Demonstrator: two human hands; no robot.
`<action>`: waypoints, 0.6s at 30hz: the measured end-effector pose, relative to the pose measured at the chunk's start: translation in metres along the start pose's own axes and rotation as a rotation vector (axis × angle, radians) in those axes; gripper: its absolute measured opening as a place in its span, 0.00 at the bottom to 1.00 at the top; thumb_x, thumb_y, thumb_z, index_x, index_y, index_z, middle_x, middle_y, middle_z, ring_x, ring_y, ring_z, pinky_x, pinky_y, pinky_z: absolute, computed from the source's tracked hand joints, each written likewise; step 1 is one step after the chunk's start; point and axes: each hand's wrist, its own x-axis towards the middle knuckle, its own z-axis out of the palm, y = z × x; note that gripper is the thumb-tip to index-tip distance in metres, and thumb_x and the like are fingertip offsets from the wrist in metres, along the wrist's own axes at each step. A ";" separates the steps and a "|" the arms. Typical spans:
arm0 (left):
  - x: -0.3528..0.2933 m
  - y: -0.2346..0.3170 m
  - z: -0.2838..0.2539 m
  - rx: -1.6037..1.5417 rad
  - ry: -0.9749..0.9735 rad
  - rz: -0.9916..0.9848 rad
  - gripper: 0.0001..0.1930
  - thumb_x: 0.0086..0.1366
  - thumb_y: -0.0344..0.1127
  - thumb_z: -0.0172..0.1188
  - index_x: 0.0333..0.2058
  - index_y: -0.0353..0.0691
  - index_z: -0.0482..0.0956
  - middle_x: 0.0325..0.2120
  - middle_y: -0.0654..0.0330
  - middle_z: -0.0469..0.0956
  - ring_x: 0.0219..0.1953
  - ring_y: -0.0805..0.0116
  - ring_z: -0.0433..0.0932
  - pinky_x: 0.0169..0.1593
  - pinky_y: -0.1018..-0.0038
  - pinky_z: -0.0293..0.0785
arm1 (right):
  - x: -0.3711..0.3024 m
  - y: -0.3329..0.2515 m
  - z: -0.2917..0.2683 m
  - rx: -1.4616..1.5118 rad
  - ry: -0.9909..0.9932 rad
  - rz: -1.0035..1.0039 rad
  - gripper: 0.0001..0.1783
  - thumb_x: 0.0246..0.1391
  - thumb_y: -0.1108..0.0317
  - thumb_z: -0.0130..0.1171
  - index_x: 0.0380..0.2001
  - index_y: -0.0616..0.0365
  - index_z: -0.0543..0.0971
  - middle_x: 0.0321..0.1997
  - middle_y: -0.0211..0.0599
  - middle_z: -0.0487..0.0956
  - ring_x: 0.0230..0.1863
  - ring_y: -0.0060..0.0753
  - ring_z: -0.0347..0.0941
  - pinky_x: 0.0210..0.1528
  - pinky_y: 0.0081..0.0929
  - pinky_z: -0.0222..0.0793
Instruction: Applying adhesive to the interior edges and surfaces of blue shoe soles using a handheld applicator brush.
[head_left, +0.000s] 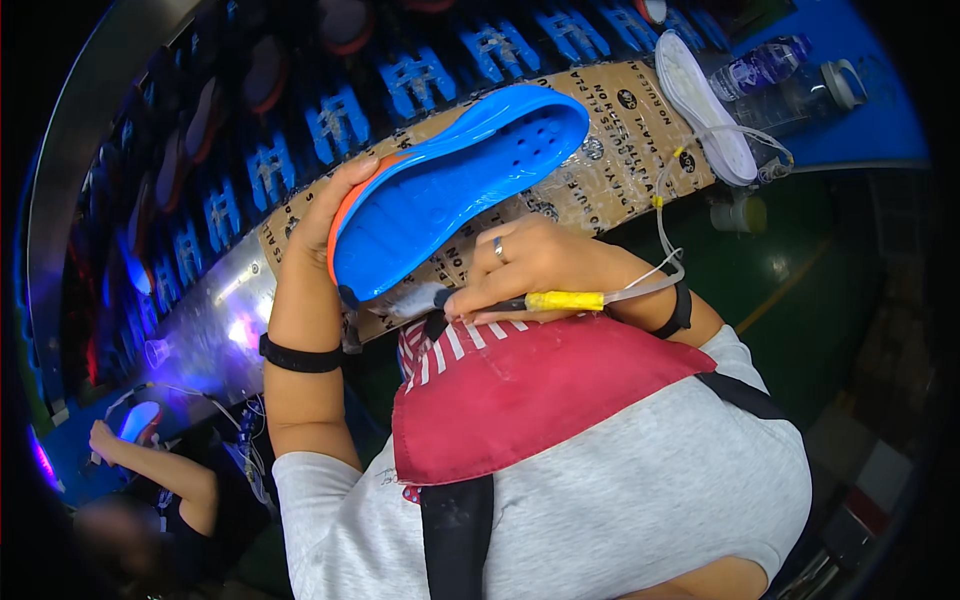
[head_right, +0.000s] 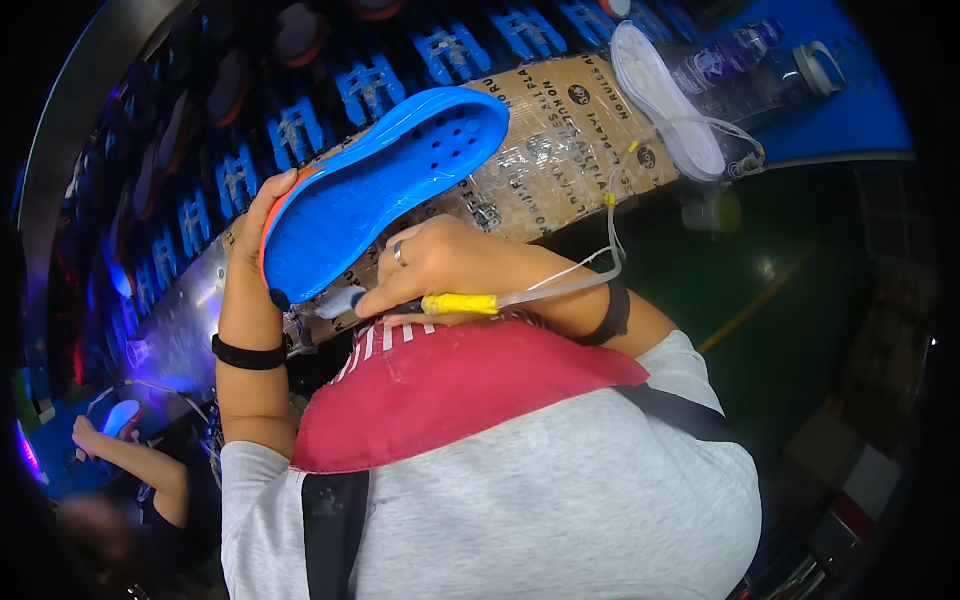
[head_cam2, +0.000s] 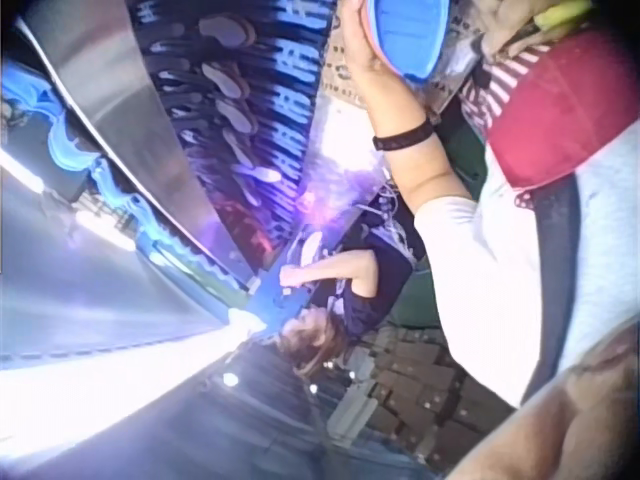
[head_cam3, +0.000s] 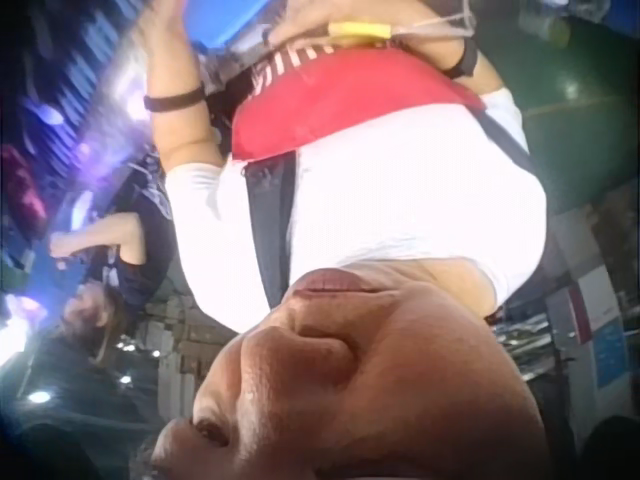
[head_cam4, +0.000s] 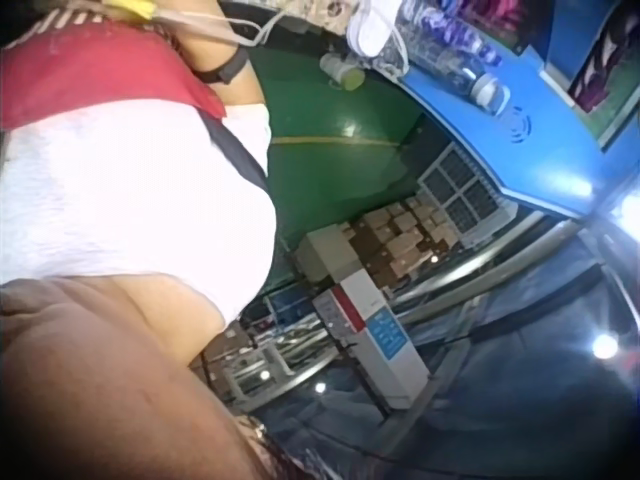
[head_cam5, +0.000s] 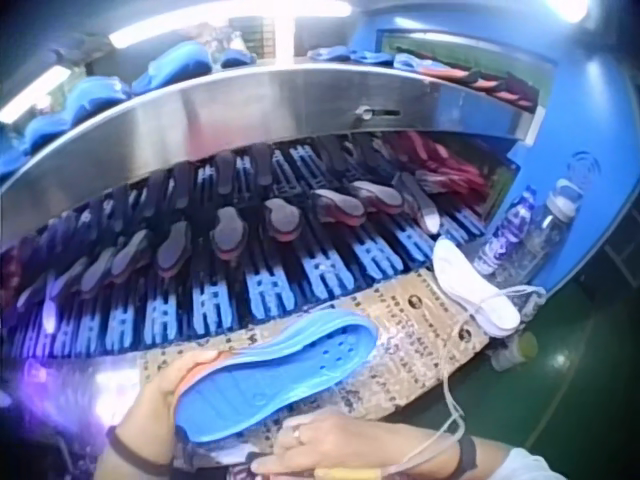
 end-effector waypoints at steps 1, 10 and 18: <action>-0.001 0.001 0.003 -0.002 0.000 -0.001 0.25 0.56 0.48 0.56 0.45 0.32 0.74 0.36 0.49 0.79 0.34 0.62 0.80 0.39 0.71 0.79 | -0.001 -0.001 0.001 0.031 0.070 0.021 0.14 0.38 0.71 0.63 0.34 0.49 0.82 0.23 0.30 0.74 0.28 0.31 0.73 0.29 0.26 0.69; -0.007 0.009 -0.012 0.084 0.084 -0.088 0.24 0.56 0.47 0.57 0.44 0.33 0.75 0.35 0.50 0.79 0.33 0.63 0.80 0.36 0.71 0.79 | -0.008 -0.002 0.000 -0.128 0.040 0.020 0.14 0.39 0.71 0.59 0.35 0.47 0.81 0.24 0.29 0.73 0.29 0.32 0.72 0.30 0.27 0.69; -0.021 0.011 -0.004 0.100 0.083 -0.049 0.25 0.57 0.47 0.53 0.46 0.32 0.73 0.38 0.48 0.78 0.37 0.60 0.80 0.40 0.68 0.78 | -0.013 0.003 0.006 -0.098 0.051 0.033 0.13 0.40 0.68 0.65 0.34 0.50 0.81 0.22 0.33 0.74 0.25 0.34 0.72 0.30 0.27 0.69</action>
